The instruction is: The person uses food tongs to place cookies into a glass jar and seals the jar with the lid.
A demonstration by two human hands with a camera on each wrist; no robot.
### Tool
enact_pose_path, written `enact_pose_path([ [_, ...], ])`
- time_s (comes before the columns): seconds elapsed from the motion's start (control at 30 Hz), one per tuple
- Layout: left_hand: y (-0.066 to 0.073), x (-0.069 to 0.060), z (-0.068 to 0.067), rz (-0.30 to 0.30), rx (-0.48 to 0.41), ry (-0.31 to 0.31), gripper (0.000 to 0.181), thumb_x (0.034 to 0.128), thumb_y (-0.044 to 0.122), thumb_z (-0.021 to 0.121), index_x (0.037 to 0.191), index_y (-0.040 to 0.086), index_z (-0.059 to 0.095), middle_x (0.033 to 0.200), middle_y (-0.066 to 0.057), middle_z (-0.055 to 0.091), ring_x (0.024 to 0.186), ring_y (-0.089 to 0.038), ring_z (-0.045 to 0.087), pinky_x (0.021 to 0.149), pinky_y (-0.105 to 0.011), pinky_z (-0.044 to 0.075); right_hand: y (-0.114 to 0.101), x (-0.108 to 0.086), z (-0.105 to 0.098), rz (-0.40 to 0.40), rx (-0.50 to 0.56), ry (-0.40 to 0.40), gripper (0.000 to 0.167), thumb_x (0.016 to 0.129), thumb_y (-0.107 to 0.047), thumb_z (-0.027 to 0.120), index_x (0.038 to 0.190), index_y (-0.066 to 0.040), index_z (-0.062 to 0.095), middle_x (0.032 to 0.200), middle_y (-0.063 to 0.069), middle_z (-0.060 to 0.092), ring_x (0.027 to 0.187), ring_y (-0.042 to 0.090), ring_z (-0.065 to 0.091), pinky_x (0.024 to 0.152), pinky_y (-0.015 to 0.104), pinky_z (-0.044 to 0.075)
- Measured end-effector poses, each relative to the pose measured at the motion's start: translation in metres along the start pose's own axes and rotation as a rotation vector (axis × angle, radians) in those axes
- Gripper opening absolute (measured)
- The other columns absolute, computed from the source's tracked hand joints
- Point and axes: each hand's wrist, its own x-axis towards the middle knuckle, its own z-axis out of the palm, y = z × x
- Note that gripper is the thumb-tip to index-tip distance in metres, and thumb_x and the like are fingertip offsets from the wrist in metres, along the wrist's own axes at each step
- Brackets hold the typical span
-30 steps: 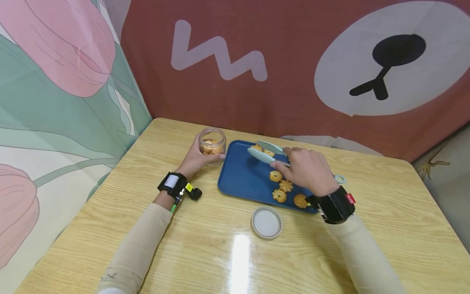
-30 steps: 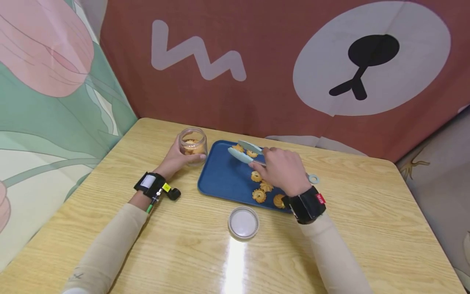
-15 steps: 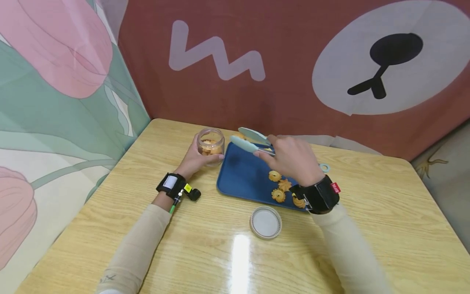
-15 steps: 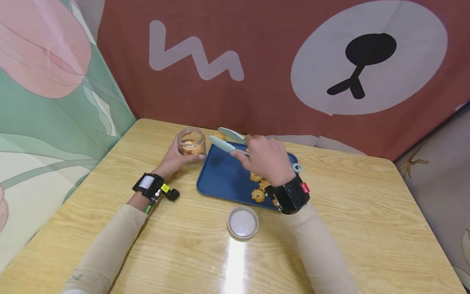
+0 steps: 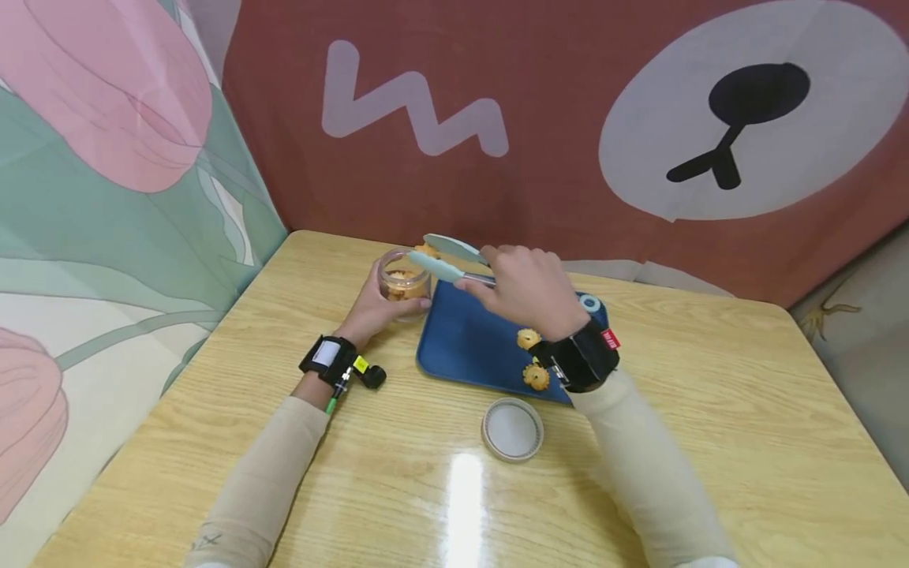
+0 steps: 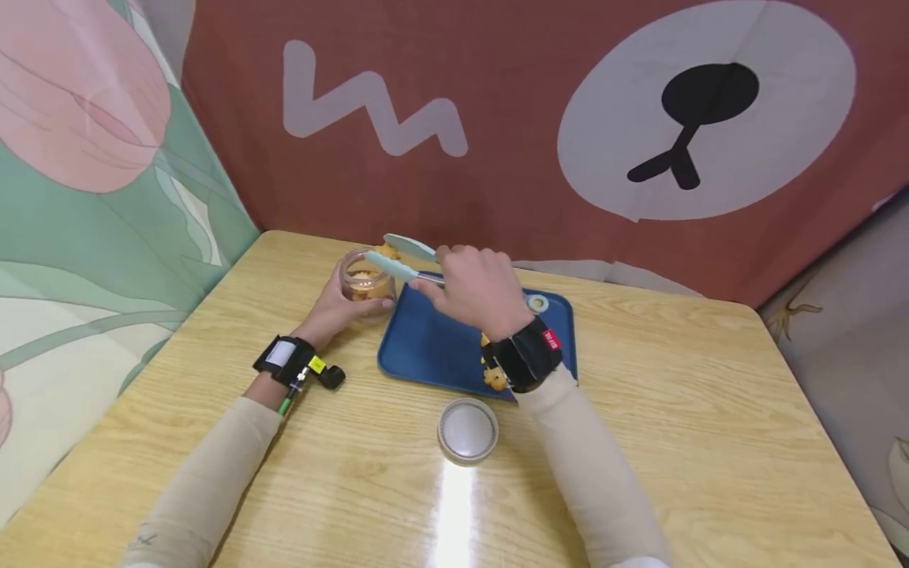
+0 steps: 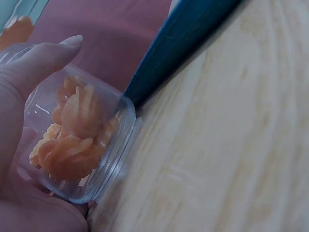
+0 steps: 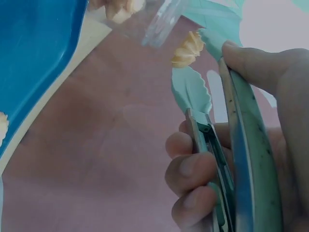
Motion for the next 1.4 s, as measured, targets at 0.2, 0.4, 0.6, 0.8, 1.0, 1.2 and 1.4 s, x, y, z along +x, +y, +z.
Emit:
enact_pose_path([
  [0.2, -0.001, -0.001, -0.003, -0.008, 0.003, 0.023, 0.108, 0.0826, 0.021, 0.092, 0.164, 0.029, 0.022, 0.160, -0.006, 0.044, 0.147, -0.025, 0.045, 0.129, -0.049, 0.029, -0.011, 0.015, 0.006, -0.015, -0.024, -0.056, 0.061, 0.097, -0.062, 0.066, 0.125, -0.009, 0.072, 0.076, 0.003, 0.065, 0.060, 0.019, 0.057, 0.048, 0.031, 0.043],
  [0.4, 0.001, 0.001, -0.003, -0.015, -0.024, 0.027, 0.105, 0.0825, 0.015, 0.091, 0.163, 0.030, 0.025, 0.158, -0.006, 0.046, 0.146, -0.023, 0.046, 0.129, -0.044, 0.029, -0.017, 0.022, 0.010, -0.021, -0.036, -0.071, 0.059, 0.097, -0.062, 0.065, 0.125, -0.010, 0.072, 0.080, 0.003, 0.067, 0.063, 0.019, 0.059, 0.049, 0.033, 0.046],
  [0.6, 0.001, 0.001, -0.003, -0.014, -0.045, 0.022, 0.100, 0.0833, 0.011, 0.089, 0.160, 0.031, 0.029, 0.156, -0.006, 0.046, 0.144, -0.023, 0.047, 0.127, -0.043, 0.031, -0.020, 0.025, 0.011, -0.028, -0.032, -0.077, 0.057, 0.098, -0.061, 0.065, 0.124, -0.011, 0.073, 0.080, 0.003, 0.067, 0.064, 0.018, 0.060, 0.050, 0.033, 0.047],
  [0.8, 0.001, 0.000, -0.003, -0.009, -0.018, 0.014, 0.100, 0.0844, 0.017, 0.090, 0.161, 0.034, 0.027, 0.159, -0.004, 0.043, 0.147, -0.022, 0.044, 0.128, -0.043, 0.032, -0.019, 0.025, 0.012, -0.022, -0.036, -0.087, 0.056, 0.099, -0.061, 0.064, 0.122, -0.011, 0.073, 0.077, 0.002, 0.063, 0.063, 0.018, 0.058, 0.049, 0.033, 0.046],
  [1.0, 0.003, -0.002, -0.001, 0.004, -0.024, 0.011, 0.100, 0.0833, 0.017, 0.090, 0.160, 0.031, 0.028, 0.158, -0.003, 0.044, 0.148, -0.021, 0.043, 0.128, -0.045, 0.030, -0.014, 0.015, 0.009, 0.015, -0.036, -0.089, 0.062, 0.098, -0.065, 0.063, 0.124, -0.009, 0.072, 0.079, 0.003, 0.065, 0.062, 0.019, 0.058, 0.049, 0.033, 0.045],
  [1.2, 0.004, -0.003, 0.000, -0.020, 0.003, 0.015, 0.103, 0.0823, 0.021, 0.092, 0.162, 0.029, 0.026, 0.159, -0.007, 0.044, 0.147, -0.024, 0.044, 0.128, -0.047, 0.029, 0.007, -0.009, 0.008, 0.025, 0.003, -0.032, 0.064, 0.097, -0.063, 0.065, 0.123, -0.005, 0.071, 0.067, 0.002, 0.054, 0.055, 0.019, 0.052, 0.047, 0.031, 0.039],
  [1.4, 0.001, -0.001, 0.001, -0.041, -0.001, 0.018, 0.106, 0.0814, 0.018, 0.092, 0.162, 0.033, 0.025, 0.159, -0.009, 0.043, 0.148, -0.024, 0.045, 0.127, -0.044, 0.034, 0.040, -0.037, 0.014, 0.049, -0.008, -0.015, 0.058, 0.096, -0.057, 0.069, 0.119, -0.004, 0.072, 0.063, 0.001, 0.048, 0.053, 0.017, 0.049, 0.050, 0.031, 0.039],
])
